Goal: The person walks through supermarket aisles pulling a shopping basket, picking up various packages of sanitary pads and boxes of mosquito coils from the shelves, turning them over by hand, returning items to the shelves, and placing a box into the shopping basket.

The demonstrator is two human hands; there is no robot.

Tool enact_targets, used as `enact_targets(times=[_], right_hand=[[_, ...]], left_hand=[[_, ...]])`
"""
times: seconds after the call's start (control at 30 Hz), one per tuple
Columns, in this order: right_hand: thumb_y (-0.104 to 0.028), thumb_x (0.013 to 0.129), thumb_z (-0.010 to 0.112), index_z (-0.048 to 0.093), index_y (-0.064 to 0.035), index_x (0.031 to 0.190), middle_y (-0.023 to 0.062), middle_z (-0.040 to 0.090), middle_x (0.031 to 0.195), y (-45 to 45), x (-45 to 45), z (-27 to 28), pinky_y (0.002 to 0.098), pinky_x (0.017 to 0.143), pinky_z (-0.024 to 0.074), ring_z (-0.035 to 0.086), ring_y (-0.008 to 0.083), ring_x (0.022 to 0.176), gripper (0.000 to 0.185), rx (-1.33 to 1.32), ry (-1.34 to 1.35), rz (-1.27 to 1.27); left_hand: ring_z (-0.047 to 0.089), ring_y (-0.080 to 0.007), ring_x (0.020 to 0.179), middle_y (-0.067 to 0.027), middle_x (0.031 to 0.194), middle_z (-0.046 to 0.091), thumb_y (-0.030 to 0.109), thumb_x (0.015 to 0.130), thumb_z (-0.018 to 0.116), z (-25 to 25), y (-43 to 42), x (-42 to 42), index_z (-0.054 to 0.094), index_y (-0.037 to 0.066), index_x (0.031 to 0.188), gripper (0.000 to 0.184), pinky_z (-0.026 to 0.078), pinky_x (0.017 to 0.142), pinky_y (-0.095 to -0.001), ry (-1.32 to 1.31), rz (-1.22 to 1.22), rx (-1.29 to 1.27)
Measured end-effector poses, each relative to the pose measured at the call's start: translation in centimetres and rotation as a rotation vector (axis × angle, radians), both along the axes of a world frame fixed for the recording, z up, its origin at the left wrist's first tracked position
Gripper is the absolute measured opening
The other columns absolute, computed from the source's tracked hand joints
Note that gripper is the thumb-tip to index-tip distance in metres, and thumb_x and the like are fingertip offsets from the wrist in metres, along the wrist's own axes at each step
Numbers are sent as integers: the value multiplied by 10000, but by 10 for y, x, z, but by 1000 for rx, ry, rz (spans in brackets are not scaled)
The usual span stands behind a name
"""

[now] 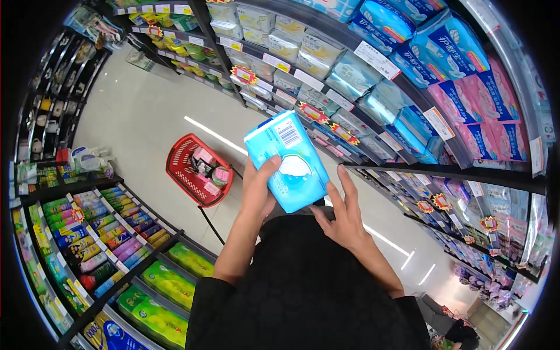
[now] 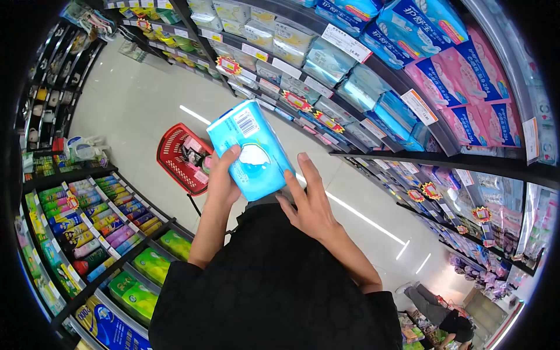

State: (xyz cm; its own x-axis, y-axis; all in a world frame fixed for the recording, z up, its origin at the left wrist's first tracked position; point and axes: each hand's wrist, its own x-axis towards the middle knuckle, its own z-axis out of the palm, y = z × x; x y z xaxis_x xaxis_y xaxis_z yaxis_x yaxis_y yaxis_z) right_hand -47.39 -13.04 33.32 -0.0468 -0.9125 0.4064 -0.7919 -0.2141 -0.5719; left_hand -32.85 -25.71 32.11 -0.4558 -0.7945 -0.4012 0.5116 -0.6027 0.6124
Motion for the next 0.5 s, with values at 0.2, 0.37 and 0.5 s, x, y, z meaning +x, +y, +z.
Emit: enact_targets(times=[0.2, 0.37, 0.5], right_hand=[[-60, 659, 775, 316, -47, 1348, 283, 248, 1390, -4, -6, -10, 456, 910, 436, 346, 446, 1245, 827, 75, -35, -60], [-141, 629, 816, 299, -48, 1354, 287, 230, 1396, -5, -15, -14, 524, 958, 374, 327, 464, 1251, 895, 15, 7, -107], [-179, 590, 829, 297, -48, 1350, 281, 239, 1394, 1, -40, -24, 619, 962, 308, 316, 477, 1254, 937, -34, 107, -160]], left_hand=[[563, -236, 1004, -145, 1124, 514, 77, 823, 559, -5, -14, -10, 338, 3, 1268, 502, 495, 840, -369, 20, -2, -18], [553, -220, 1016, -134, 1127, 516, 88, 834, 563, -7, -5, -34, 353, -1, 1259, 483, 482, 853, -357, -26, 11, -1], [550, -211, 1015, -119, 1130, 518, 94, 852, 559, -14, 15, -73, 371, -3, 1248, 449, 473, 861, -352, -41, -19, 74]])
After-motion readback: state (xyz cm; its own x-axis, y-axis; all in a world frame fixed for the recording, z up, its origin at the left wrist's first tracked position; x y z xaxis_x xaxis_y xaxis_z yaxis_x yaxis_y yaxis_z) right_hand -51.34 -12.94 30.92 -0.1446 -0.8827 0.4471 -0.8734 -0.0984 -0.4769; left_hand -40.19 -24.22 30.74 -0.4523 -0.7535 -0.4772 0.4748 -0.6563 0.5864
